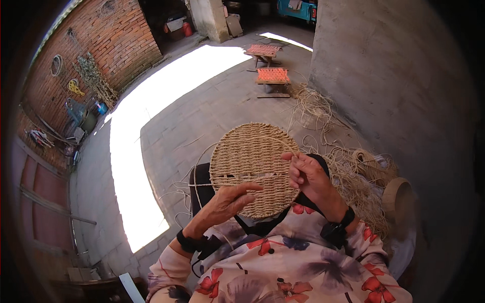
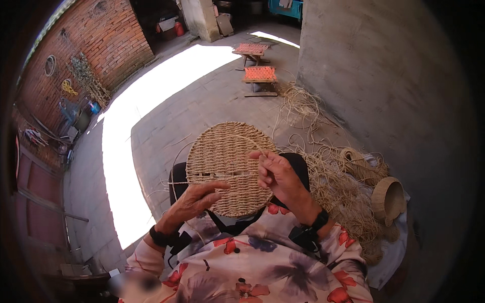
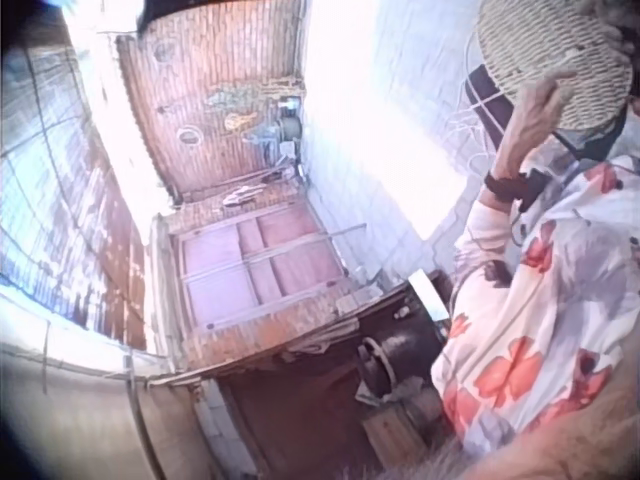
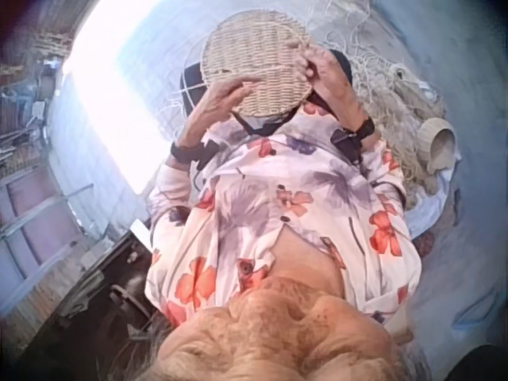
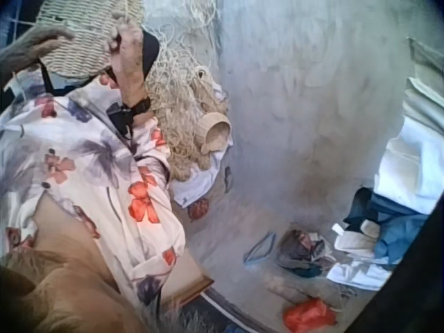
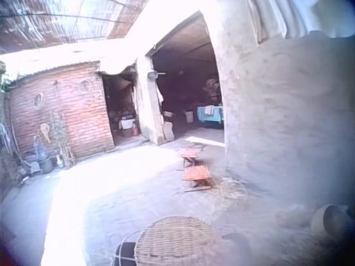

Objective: The person is weaving a flat circular basket base using dried plant fibers or straw.

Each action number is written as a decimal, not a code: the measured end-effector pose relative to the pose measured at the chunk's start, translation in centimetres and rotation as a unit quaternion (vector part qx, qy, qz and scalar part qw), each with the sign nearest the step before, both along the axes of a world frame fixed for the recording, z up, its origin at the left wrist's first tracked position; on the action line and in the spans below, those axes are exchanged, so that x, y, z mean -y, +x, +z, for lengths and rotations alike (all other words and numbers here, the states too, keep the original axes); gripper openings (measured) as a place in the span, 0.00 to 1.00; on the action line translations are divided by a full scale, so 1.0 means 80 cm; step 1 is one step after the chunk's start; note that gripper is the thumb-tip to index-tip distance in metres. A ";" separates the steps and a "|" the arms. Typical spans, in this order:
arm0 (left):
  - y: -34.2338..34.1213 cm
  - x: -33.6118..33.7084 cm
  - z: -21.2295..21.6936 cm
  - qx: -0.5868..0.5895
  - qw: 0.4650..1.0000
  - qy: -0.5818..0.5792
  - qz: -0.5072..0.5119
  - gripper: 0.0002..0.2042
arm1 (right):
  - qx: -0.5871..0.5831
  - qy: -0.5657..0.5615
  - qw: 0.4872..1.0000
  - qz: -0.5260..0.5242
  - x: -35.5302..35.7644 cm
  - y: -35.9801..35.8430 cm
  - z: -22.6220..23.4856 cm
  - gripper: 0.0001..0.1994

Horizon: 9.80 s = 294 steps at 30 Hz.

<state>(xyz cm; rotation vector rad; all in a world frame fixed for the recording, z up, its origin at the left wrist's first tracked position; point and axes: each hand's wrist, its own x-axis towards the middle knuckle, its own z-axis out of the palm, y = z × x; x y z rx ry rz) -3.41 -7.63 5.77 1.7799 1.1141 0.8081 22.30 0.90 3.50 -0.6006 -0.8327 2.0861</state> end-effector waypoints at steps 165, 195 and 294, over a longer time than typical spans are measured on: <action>-0.019 -0.057 -0.080 -0.252 0.929 0.218 0.161 0.05 | 0.512 0.577 0.627 -0.107 0.005 -0.085 -0.051 0.03; -0.017 -0.066 -0.080 -0.222 0.944 0.205 0.134 0.04 | 0.169 -0.124 0.978 0.012 0.011 -0.112 -0.072 0.08; -0.140 -0.064 -0.086 0.410 0.805 -0.420 0.081 0.34 | 0.509 0.719 0.469 0.054 -0.017 -0.215 -0.046 0.05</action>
